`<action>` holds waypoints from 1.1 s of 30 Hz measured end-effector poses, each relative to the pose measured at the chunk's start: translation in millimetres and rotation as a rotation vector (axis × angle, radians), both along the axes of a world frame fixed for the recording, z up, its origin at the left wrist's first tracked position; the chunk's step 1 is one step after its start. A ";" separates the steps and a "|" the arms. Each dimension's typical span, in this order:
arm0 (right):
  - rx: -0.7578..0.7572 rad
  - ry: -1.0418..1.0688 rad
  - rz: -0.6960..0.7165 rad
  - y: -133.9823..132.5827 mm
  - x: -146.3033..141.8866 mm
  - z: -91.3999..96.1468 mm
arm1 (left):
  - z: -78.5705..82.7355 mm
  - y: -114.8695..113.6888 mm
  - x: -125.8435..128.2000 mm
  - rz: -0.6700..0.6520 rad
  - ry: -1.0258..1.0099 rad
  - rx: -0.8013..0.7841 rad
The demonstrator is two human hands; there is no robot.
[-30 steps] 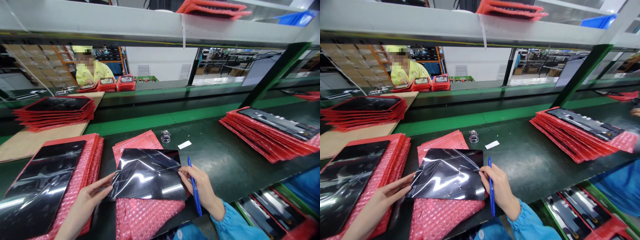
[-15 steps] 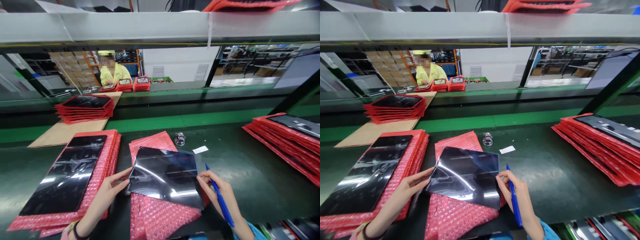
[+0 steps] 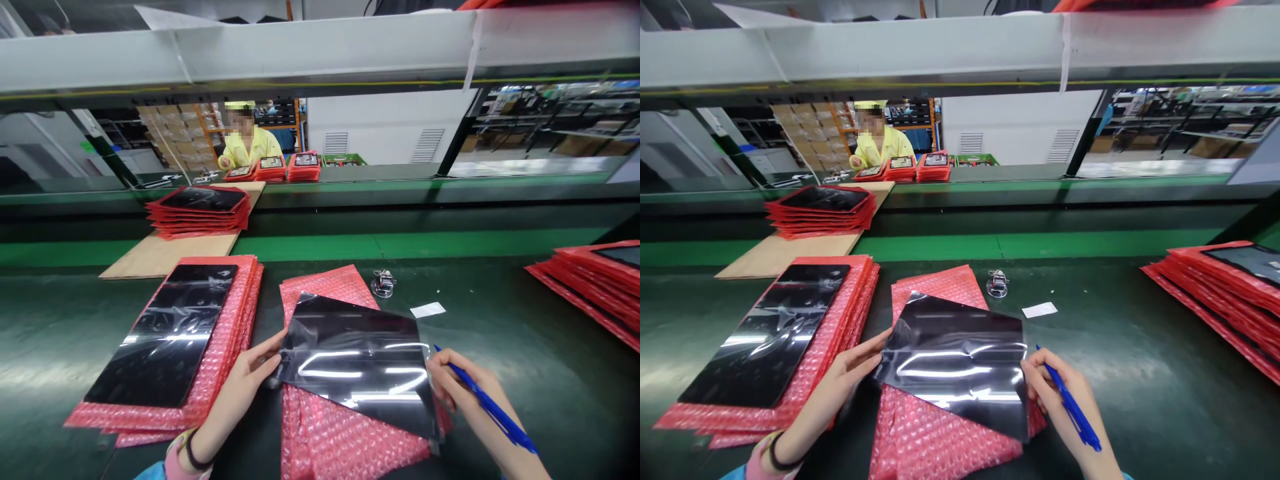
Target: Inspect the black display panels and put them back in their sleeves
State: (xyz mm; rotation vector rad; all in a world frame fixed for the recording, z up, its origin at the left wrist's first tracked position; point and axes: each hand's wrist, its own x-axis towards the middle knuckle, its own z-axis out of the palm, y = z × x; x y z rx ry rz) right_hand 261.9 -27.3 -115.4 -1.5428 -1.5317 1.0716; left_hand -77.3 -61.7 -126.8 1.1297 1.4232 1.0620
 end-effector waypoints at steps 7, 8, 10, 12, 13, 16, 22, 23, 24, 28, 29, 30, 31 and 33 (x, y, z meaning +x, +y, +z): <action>0.130 -0.223 -0.101 -1.1 11.8 -17.2 | -9.9 2.8 0.3 -0.005 0.350 0.127; 0.139 -0.222 -0.108 -2.0 11.9 -17.9 | -9.1 3.3 1.9 0.001 0.429 0.151; 0.163 -0.211 -0.117 -3.7 9.4 -17.9 | -5.7 5.2 7.3 0.017 0.592 0.207; 0.186 -0.200 -0.117 -4.7 4.5 -16.3 | -1.3 9.8 15.1 0.022 0.741 0.267; 0.194 -0.197 -0.118 -4.9 1.6 -15.0 | 0.7 13.6 19.4 0.019 0.807 0.296; 0.206 -0.193 -0.126 -5.0 -5.1 -11.1 | 4.0 30.6 30.4 0.006 0.980 0.358; 0.234 -0.141 -0.121 -7.7 1.3 -14.7 | 2.0 65.7 36.3 -0.003 1.235 0.398; 0.241 -0.133 -0.124 -8.3 3.9 -17.3 | 1.5 67.5 37.6 0.000 1.273 0.408; 0.243 -0.124 -0.125 -8.8 6.3 -20.0 | 1.0 67.6 39.8 0.004 1.309 0.422; 0.234 -0.060 -0.127 -10.4 11.6 -31.3 | -1.7 56.4 57.9 -0.011 1.421 0.502; 0.233 -0.040 -0.130 -10.9 11.6 -33.6 | -2.4 52.4 64.5 -0.023 1.439 0.524; 0.229 -0.014 -0.133 -11.5 11.1 -35.6 | -3.0 48.8 71.8 -0.033 1.455 0.544; 0.220 0.018 -0.134 -12.2 10.4 -37.1 | -3.4 45.7 79.8 -0.043 1.468 0.564; 0.193 0.084 -0.133 -13.7 8.9 -39.2 | -3.8 41.1 97.9 -0.062 1.489 0.602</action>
